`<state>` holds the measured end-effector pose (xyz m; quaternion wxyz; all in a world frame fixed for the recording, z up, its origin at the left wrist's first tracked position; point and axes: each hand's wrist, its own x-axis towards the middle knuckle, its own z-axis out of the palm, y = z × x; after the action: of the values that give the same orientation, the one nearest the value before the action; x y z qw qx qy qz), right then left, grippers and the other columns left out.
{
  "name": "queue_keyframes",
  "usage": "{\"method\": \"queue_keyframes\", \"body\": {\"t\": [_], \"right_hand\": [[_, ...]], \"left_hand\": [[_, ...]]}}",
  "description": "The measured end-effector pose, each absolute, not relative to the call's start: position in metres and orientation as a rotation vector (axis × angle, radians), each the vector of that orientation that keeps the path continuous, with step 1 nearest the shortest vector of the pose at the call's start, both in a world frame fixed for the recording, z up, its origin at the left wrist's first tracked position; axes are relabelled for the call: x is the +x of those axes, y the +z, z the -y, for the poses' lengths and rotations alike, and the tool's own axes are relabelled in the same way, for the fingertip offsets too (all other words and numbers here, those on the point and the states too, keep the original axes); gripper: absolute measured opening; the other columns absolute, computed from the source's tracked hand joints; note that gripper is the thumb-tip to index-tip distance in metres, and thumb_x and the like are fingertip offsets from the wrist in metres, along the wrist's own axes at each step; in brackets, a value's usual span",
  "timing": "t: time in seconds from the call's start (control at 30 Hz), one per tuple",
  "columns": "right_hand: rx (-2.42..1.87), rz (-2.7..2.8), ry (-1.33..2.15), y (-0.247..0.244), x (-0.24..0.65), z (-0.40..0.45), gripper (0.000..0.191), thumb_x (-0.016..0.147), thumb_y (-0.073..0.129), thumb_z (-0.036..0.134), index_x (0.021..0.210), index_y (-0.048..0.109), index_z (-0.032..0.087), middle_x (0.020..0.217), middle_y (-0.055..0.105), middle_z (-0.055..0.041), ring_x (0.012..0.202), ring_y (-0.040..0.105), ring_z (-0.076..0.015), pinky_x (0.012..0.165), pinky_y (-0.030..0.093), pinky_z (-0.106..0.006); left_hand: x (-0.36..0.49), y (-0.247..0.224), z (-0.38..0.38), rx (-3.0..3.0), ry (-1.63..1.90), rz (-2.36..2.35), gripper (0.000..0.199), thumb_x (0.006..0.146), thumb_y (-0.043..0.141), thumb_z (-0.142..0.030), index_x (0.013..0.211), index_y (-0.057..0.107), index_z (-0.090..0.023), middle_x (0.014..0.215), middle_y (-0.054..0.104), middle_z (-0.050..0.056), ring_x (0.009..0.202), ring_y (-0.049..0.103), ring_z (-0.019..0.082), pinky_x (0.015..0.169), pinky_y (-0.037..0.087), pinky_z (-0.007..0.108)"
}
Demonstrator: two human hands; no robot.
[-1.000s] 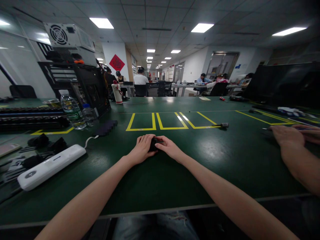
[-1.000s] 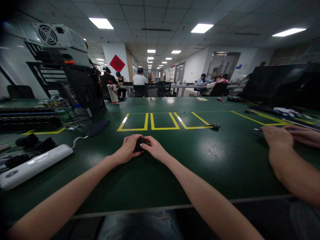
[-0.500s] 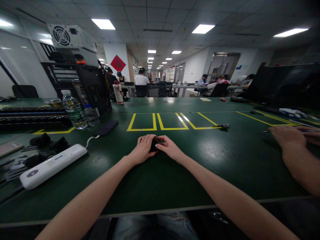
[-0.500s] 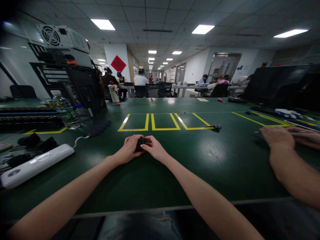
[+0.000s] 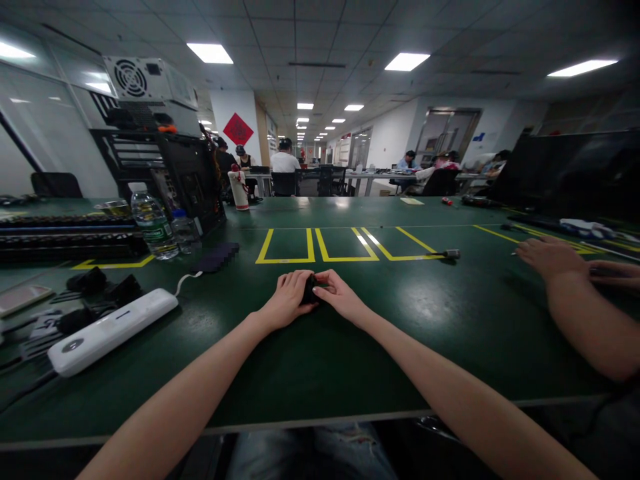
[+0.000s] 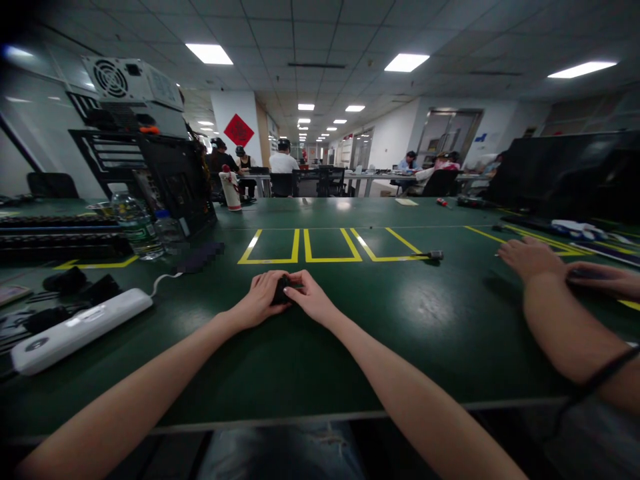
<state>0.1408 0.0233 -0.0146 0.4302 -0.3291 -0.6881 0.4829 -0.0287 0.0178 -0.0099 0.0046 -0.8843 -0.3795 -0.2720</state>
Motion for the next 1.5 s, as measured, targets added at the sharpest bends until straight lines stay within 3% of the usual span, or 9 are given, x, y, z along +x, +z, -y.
{"method": "queue_keyframes", "body": {"t": [0.27,0.43,0.63,0.97,1.3,1.5], "right_hand": [[-0.696,1.742,1.284,-0.0136,0.1422,-0.0198,0.027,0.071,0.057,0.025,0.096,0.046,0.02,0.1,0.05,-0.0021,0.096,0.051,-0.0144,0.085,0.041,-0.033],[-0.732,1.733,1.174,-0.0166,0.1403,-0.0224,0.02,0.073,0.054,0.028,0.09,0.047,0.02,0.088,0.051,-0.0003,0.085,0.053,-0.0127,0.079,0.044,-0.032],[-0.828,1.735,1.198,-0.0191,0.142,-0.0257,0.031,0.072,0.055,0.029,0.1,0.046,0.019,0.1,0.051,-0.0044,0.092,0.052,-0.0154,0.084,0.042,-0.036],[-0.761,1.749,1.14,-0.0188,0.14,-0.0229,0.022,0.074,0.052,0.032,0.091,0.047,0.02,0.093,0.052,-0.0018,0.087,0.052,-0.0138,0.077,0.045,-0.032],[-0.743,1.758,1.239,-0.0197,0.1413,-0.024,0.033,0.067,0.06,0.027,0.096,0.046,0.021,0.1,0.052,-0.0015,0.09,0.054,-0.0147,0.082,0.043,-0.034],[-0.749,1.745,1.124,-0.022,0.1388,-0.0252,0.021,0.073,0.053,0.03,0.091,0.047,0.021,0.091,0.052,-0.0012,0.09,0.051,-0.0137,0.082,0.042,-0.033]], "left_hand": [[-0.0287,-0.0093,-0.0176,-2.774,-0.832,1.179,0.052,0.074,0.053,-0.031,0.117,0.027,-0.02,0.115,0.041,0.009,0.108,0.038,0.025,0.091,0.027,0.044],[-0.0278,-0.0142,-0.0207,-2.731,-0.845,1.185,0.053,0.073,0.054,-0.032,0.117,0.027,-0.02,0.114,0.041,0.009,0.107,0.038,0.025,0.09,0.027,0.044],[-0.0291,-0.015,-0.0191,-2.738,-0.85,1.17,0.054,0.073,0.054,-0.031,0.118,0.027,-0.02,0.115,0.04,0.009,0.108,0.038,0.025,0.091,0.026,0.044],[-0.0295,-0.0149,-0.0186,-2.725,-0.864,1.159,0.053,0.073,0.054,-0.031,0.117,0.028,-0.019,0.114,0.04,0.009,0.108,0.037,0.025,0.09,0.026,0.043],[-0.0292,-0.0161,-0.0184,-2.724,-0.887,1.173,0.054,0.071,0.056,-0.028,0.116,0.028,-0.019,0.113,0.041,0.009,0.107,0.038,0.025,0.09,0.026,0.044],[-0.0286,-0.0173,-0.0191,-2.712,-0.911,1.18,0.053,0.07,0.056,-0.03,0.115,0.029,-0.019,0.112,0.041,0.009,0.107,0.038,0.026,0.089,0.027,0.043]]}}
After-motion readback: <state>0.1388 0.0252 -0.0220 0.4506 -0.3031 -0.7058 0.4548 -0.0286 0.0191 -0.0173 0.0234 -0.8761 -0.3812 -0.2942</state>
